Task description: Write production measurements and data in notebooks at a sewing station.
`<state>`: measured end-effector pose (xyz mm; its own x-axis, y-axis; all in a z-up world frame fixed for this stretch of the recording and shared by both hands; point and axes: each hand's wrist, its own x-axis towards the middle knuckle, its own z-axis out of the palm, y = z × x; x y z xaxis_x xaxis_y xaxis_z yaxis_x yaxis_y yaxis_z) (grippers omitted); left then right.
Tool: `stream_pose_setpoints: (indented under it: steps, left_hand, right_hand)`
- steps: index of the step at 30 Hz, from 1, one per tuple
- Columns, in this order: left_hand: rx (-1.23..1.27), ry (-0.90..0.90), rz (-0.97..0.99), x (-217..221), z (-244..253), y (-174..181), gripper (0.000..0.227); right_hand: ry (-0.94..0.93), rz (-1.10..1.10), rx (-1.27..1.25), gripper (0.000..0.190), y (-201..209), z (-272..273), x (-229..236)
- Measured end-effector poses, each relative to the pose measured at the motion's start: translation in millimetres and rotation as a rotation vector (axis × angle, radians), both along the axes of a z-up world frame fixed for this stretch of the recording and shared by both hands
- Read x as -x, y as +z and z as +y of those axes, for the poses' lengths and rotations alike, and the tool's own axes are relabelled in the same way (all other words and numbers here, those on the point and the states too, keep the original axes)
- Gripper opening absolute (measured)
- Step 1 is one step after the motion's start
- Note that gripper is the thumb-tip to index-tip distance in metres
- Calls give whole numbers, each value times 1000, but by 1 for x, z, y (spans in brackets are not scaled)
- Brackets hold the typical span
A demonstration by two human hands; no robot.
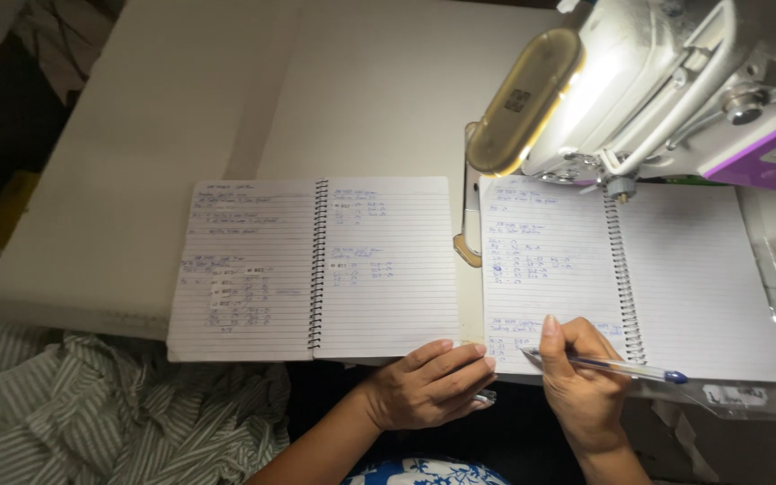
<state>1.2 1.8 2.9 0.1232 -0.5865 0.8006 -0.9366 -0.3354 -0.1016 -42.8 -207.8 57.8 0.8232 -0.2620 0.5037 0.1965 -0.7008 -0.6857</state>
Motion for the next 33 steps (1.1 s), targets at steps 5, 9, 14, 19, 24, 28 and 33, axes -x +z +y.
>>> stream_pose_setpoints:
  steps: [5,9,14,19,24,28,33]
  left_hand:
    - [34,6,8,0,-1,4,30]
    - [45,3,14,0,-1,4,28]
    - [48,11,10,1,-1,5,28]
    - [73,5,26,0,-2,4,28]
    - [77,-8,28,1,-3,1,29]
    - [58,-11,43,1,0,5,29]
    - [37,11,14,0,0,5,29]
  right_hand:
    - [-28,18,-10,43,-2,-2,1]
    - [-40,30,8,47,0,1,1]
    - [-89,54,50,39,-14,-5,5]
    - [-99,65,8,40,-11,-2,3]
    - [-160,42,-22,41,-16,0,4]
    - [-169,32,41,42,-18,-4,2]
    - [-99,27,31,42,-7,-3,3]
